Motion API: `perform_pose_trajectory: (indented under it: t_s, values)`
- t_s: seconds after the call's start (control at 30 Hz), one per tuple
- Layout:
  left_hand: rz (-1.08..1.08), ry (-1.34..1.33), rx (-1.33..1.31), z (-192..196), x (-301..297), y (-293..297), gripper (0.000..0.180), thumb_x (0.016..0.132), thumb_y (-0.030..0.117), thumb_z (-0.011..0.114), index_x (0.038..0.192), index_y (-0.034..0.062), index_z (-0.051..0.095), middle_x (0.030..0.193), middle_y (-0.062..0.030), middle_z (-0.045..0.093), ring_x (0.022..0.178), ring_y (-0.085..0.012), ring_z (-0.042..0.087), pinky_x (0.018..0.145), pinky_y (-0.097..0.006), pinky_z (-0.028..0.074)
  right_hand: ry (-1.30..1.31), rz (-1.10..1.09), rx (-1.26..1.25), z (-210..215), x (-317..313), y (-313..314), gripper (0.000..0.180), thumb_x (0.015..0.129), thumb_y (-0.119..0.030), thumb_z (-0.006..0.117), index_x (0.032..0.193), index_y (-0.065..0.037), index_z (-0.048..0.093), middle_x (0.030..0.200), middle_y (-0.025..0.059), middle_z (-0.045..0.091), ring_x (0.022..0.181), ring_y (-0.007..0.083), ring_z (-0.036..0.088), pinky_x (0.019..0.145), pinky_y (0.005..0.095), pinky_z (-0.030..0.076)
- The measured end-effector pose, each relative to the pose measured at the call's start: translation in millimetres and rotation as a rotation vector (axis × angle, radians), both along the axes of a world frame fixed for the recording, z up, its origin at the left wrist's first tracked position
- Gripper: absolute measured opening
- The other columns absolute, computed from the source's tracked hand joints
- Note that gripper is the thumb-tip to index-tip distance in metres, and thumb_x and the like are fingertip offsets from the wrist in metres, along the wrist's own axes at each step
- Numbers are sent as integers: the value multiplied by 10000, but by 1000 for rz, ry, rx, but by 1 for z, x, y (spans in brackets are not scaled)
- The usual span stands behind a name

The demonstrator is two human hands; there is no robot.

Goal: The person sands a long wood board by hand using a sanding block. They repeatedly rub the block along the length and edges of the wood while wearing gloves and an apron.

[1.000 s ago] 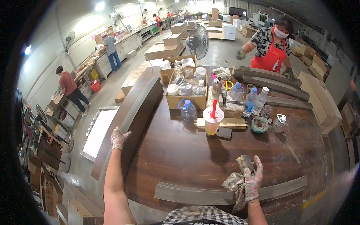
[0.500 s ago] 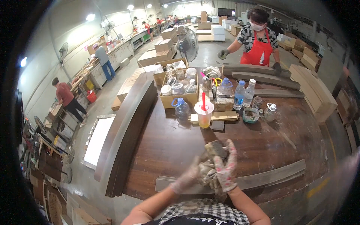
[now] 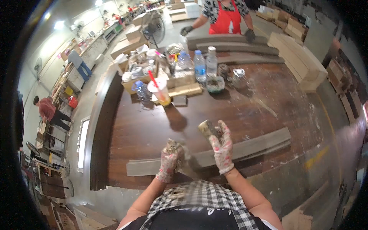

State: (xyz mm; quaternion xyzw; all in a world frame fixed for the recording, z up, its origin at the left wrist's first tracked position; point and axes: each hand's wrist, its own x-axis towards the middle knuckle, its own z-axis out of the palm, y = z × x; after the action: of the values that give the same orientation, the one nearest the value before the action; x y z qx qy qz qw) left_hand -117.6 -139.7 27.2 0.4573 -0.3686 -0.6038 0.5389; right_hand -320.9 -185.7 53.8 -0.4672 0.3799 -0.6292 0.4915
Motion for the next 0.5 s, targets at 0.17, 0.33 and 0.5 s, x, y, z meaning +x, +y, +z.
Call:
perform_pose_trajectory:
  t_s: [0.17, 0.33, 0.5]
  values:
    - [219, -717, -259, -20, -43, -12, 236, 732, 186, 812, 905, 109, 670, 943, -83, 667, 892, -308, 627, 784, -454, 495, 296, -183, 4, -27, -106, -14, 569, 941, 5, 626, 1473, -27, 425, 1324, 63, 522, 1180, 142, 520, 1041, 282, 425]
    - [118, -1333, -629, -19, -77, 7, 183, 672, 123, 758, 815, 106, 645, 918, -87, 662, 921, -316, 623, 802, -459, 506, 193, -135, 56, -49, -143, -25, 564, 943, 71, 584, 1474, -16, 418, 1421, 87, 498, 1272, 185, 511, 1116, 332, 389]
    - [266, -1483, -542, -26, -61, 21, 230, 713, 96, 722, 931, 72, 654, 1022, -123, 655, 996, -348, 614, 937, -515, 483, 251, -68, 88, -85, -116, -24, 578, 950, 32, 578, 1497, -27, 402, 1481, 97, 457, 1281, 188, 476, 1124, 339, 357]
